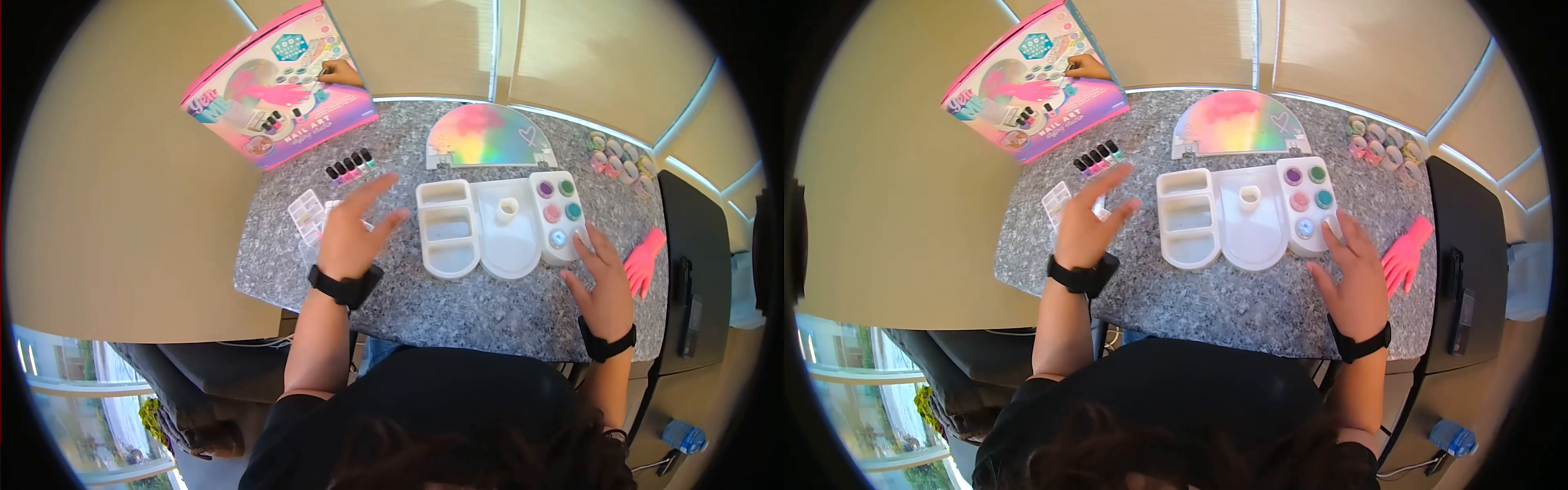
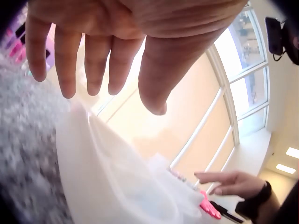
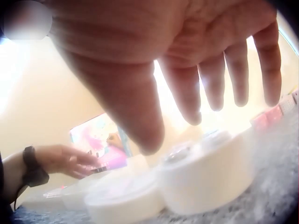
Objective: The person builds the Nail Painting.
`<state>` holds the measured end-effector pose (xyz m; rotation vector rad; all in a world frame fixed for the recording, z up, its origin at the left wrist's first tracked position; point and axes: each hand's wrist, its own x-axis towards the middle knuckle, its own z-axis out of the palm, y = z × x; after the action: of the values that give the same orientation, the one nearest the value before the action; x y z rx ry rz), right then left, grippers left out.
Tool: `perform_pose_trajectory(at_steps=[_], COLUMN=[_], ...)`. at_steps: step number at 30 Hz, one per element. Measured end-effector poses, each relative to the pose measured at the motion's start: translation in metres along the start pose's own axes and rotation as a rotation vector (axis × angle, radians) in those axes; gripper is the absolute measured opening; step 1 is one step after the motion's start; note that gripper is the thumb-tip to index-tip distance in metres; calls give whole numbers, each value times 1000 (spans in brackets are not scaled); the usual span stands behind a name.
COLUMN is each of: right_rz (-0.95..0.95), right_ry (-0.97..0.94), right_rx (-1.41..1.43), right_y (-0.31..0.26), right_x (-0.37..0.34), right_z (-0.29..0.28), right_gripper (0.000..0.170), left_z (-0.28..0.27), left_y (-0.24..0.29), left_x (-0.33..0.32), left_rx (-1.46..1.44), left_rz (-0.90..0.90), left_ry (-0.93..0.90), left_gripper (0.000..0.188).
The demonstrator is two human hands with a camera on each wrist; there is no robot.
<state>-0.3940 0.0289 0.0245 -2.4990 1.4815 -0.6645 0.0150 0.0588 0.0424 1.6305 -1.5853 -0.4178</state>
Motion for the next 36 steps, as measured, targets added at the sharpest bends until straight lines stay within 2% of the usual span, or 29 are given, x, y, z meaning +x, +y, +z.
perform_pose_trajectory(at_steps=[1, 3, 5, 6, 8, 10, 13, 18, 19, 21, 22, 25, 28, 29, 31, 32, 34, 36], right_rz=[19, 77, 95, 96, 103, 139, 160, 121, 94, 125, 135, 179, 151, 154, 153, 155, 145, 143], right_ry=[-12, -22, 7, 44, 73, 122, 120, 134, 161, 167, 172, 173, 189, 185, 200, 200, 209, 216], right_rx=[26, 84, 97, 76, 64, 52, 45, 109, 139, 139, 142, 151, 139, 137, 139, 140, 134, 144], right_y=[-1, -9, -5, -5, -3, -5, -9, -9, -8, -11, -13, -22, -26, -26, -27, -27, -26, -26], right_x=[-4, -6, -8, -8, -9, -10, -7, -5, -6, -7, -6, -6, -5, -4, -4, -5, -5, -5], right_z=[5, 5, 8, 10, 15, 19, 17, 14, 15, 15, 16, 19, 21, 21, 23, 23, 24, 26], right_gripper=[64, 63, 61, 57, 55, 46, 43, 44, 46, 46, 46, 44, 43, 43, 43, 43, 43, 43], left_z=[-13, -38, -54, -58, -63, -64, -60, -56, -55, -57, -60, -46, -21, -13, -3, 2, 10, 14], left_y=[-10, -21, -38, -44, -57, -75, -89, -87, -85, -82, -82, -22, 15, 24, 35, 34, 27, 19], left_x=[4, 14, 24, 30, 41, 49, 58, 60, 59, 50, 44, 22, -1, -5, -10, -10, -9, -11], left_rx=[107, 329, 504, 505, 612, 639, 648, 535, 535, 543, 511, 330, 143, 191, 243, 244, 250, 278], left_rz=[36, -4, -114, -115, -283, -252, -204, -294, -282, -262, -167, -86, 22, 128, 179, 179, 296, 309], left_ry=[108, 229, 220, 223, 79, 45, 15, 36, 22, 128, 179, 255, 107, 85, 10, 8, -17, -20], left_gripper=[50, 47, 48, 48, 50, 51, 48, 32, 32, 27, 24, 22, 20, 18, 18, 18, 18, 19])
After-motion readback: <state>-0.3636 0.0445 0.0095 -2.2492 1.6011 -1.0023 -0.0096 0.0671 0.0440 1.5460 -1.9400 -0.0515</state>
